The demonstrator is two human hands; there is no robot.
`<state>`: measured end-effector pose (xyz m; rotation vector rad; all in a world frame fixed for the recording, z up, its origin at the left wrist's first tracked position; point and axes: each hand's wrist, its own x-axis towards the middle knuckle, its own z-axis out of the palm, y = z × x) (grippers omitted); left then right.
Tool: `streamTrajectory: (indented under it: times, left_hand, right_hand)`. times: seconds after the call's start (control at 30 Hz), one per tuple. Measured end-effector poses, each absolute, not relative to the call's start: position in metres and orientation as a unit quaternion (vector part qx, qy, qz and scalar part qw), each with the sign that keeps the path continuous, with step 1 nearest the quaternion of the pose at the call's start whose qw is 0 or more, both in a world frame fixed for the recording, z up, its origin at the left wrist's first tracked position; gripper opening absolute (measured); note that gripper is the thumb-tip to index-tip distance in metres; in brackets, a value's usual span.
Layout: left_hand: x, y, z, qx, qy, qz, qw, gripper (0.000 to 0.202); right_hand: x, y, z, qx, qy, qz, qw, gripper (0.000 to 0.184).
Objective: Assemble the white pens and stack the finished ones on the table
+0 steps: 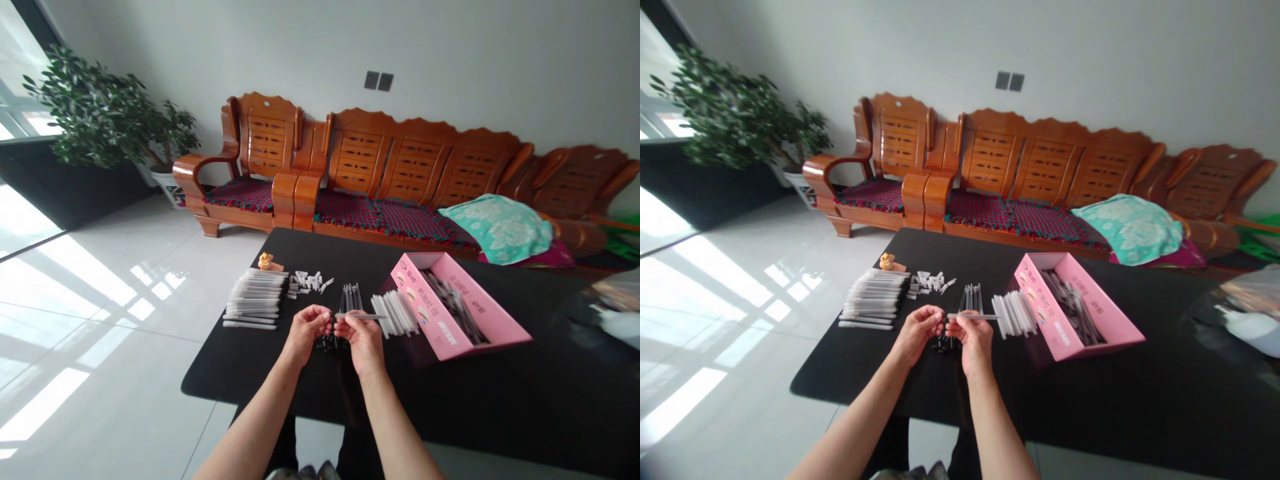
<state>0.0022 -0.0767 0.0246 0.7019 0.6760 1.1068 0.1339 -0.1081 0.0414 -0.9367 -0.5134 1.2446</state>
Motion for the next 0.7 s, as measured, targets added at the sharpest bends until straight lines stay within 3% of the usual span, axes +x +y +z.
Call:
streamTrajectory:
  times: [0.7]
  left_hand:
    - [0.0034,-0.0763,0.0245,0.375,0.347,0.509,0.693,0.028]
  right_hand:
    - [0.1348,-0.1067,0.0356,-0.459,-0.269,0.526,0.663,0.024]
